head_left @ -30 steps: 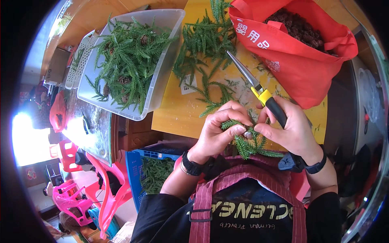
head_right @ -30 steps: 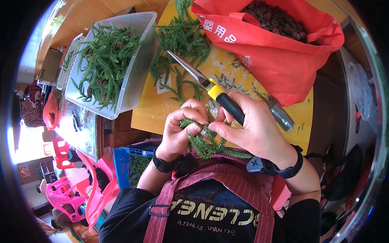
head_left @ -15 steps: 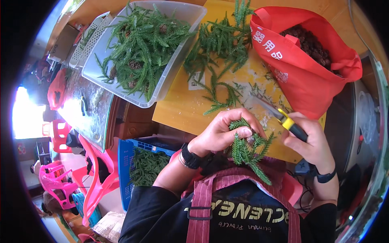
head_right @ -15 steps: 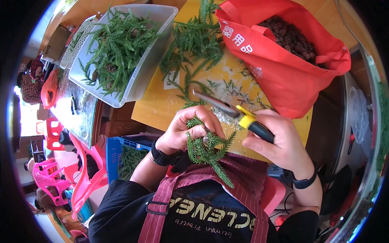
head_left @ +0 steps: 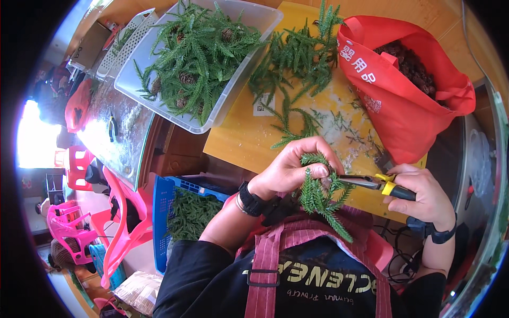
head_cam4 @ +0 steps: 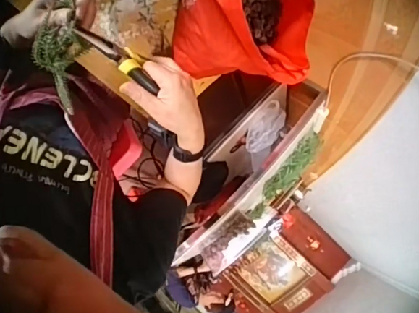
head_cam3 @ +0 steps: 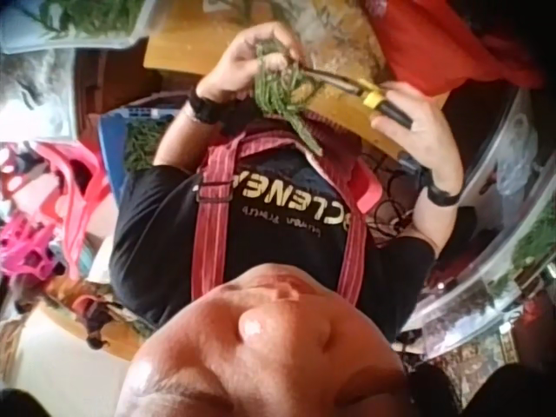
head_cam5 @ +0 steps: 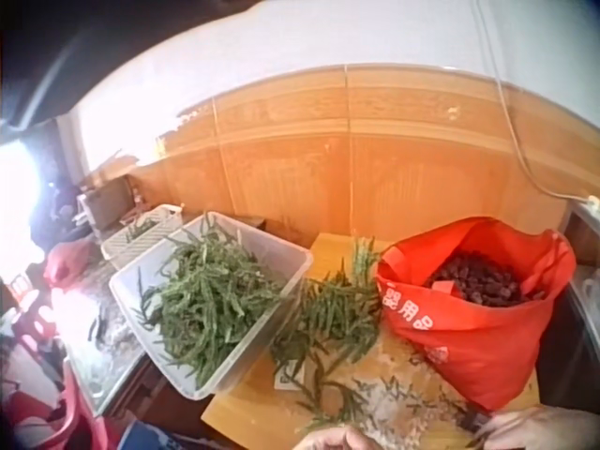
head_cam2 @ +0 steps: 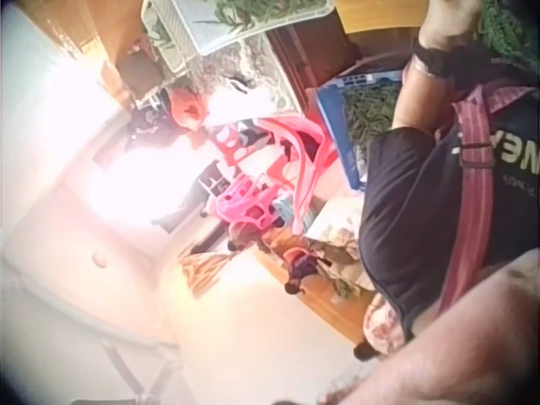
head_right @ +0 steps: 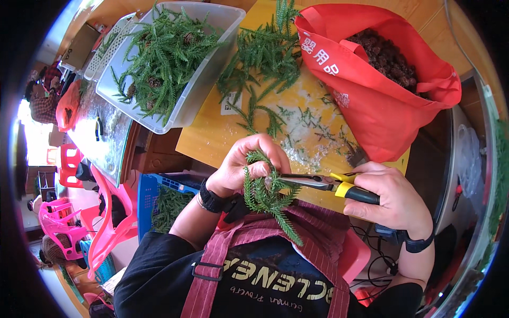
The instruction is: Trimming and sorting green plant-like items using scissors and hands.
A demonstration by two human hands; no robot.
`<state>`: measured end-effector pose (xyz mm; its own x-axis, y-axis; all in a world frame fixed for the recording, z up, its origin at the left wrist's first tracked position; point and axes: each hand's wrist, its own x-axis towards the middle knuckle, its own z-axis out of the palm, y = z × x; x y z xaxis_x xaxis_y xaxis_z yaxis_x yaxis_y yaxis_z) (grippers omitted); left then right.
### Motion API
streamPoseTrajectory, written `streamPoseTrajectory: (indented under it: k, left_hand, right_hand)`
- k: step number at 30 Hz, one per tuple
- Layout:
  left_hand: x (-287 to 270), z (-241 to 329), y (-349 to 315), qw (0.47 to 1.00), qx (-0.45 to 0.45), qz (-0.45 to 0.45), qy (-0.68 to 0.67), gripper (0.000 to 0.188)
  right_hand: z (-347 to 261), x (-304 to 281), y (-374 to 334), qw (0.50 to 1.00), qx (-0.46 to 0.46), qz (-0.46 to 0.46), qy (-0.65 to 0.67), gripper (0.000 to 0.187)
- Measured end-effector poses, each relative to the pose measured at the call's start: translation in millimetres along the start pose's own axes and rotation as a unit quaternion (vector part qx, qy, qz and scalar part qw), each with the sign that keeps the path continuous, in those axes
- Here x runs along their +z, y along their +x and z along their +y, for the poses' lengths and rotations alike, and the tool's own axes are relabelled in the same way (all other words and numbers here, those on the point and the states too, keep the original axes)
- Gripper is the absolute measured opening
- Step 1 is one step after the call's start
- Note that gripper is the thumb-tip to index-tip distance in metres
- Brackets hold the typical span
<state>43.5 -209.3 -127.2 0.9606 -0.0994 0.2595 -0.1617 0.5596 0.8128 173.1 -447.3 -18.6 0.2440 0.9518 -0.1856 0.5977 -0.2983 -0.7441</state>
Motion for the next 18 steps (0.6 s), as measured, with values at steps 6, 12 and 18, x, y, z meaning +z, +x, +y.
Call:
streamPoseTrajectory:
  k: [6, 12, 18]
  left_hand:
    - [0.2, -3.0, -1.4, 0.999, 0.048, 0.0, 0.016, 0.02]
    - [0.9, -0.5, 0.2, 1.0, 0.016, 0.0, 0.011, 0.023]
    - [0.3, -1.3, 1.4, 1.0, 0.02, -0.004, 0.009, 0.024]
  right_hand:
    - [-3.5, 0.2, 3.8, 0.999, 0.025, -0.025, 0.04, 0.036]
    - [5.9, 0.2, 4.3, 0.998, 0.006, -0.04, 0.049, 0.036]
    - [4.1, -3.0, 8.7, 0.999, 0.008, -0.045, 0.01, 0.039]
